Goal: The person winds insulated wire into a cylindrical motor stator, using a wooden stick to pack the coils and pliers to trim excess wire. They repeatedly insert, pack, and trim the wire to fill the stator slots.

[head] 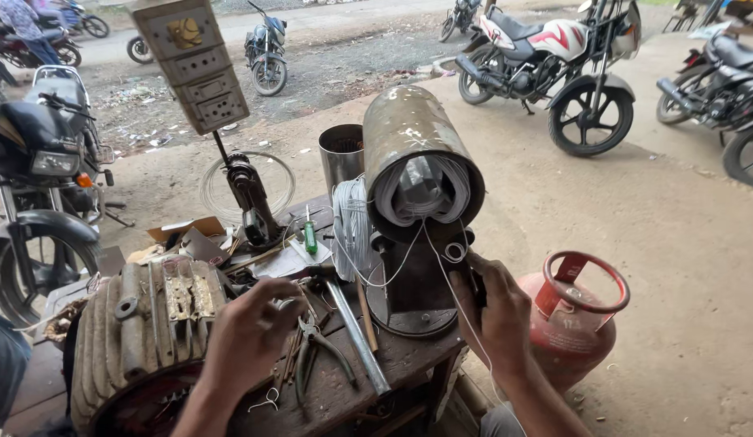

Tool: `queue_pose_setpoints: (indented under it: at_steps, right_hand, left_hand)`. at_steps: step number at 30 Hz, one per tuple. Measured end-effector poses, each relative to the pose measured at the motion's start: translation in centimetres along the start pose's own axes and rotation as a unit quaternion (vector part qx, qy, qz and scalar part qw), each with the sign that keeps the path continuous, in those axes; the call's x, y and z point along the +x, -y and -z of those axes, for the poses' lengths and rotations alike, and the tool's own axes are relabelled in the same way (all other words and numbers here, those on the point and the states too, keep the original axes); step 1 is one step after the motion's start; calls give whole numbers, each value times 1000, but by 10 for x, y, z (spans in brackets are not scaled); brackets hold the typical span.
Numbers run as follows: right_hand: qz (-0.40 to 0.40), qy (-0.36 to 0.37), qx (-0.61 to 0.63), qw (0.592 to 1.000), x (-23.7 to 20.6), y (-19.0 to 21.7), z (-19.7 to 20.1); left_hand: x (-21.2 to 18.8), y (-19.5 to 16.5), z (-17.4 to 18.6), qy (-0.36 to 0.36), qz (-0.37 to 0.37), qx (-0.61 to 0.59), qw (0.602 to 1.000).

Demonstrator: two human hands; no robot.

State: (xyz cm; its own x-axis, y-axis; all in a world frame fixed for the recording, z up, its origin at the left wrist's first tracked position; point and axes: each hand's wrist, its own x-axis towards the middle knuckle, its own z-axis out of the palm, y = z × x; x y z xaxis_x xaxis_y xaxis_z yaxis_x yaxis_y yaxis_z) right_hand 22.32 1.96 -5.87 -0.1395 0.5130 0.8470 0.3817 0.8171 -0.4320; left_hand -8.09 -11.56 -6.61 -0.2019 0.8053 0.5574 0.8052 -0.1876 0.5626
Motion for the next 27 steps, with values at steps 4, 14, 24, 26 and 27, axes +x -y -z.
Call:
queue_pose_setpoints:
  at_steps: [4, 14, 24, 26, 27]
  right_hand:
    - [-12, -5, 24, 1000, -5, -16, -5]
    - [-78, -14, 35, 996, 6, -117, 24]
    - [-378, -64, -43, 923, -48, -189, 70]
    - [-399, -23, -114, 909, -82, -186, 71]
    - [-404, 8, -120, 907, -100, -182, 73]
  left_hand:
    - [-20, 13, 21, 43, 161, -10, 986]
    - [-37, -1, 28, -19, 117, -70, 991]
    - [-35, 12, 14, -138, -1, -63, 988]
    - [-26, 13, 5, -145, -5, -66, 987]
    - [-23, 11, 0, -139, -12, -67, 988]
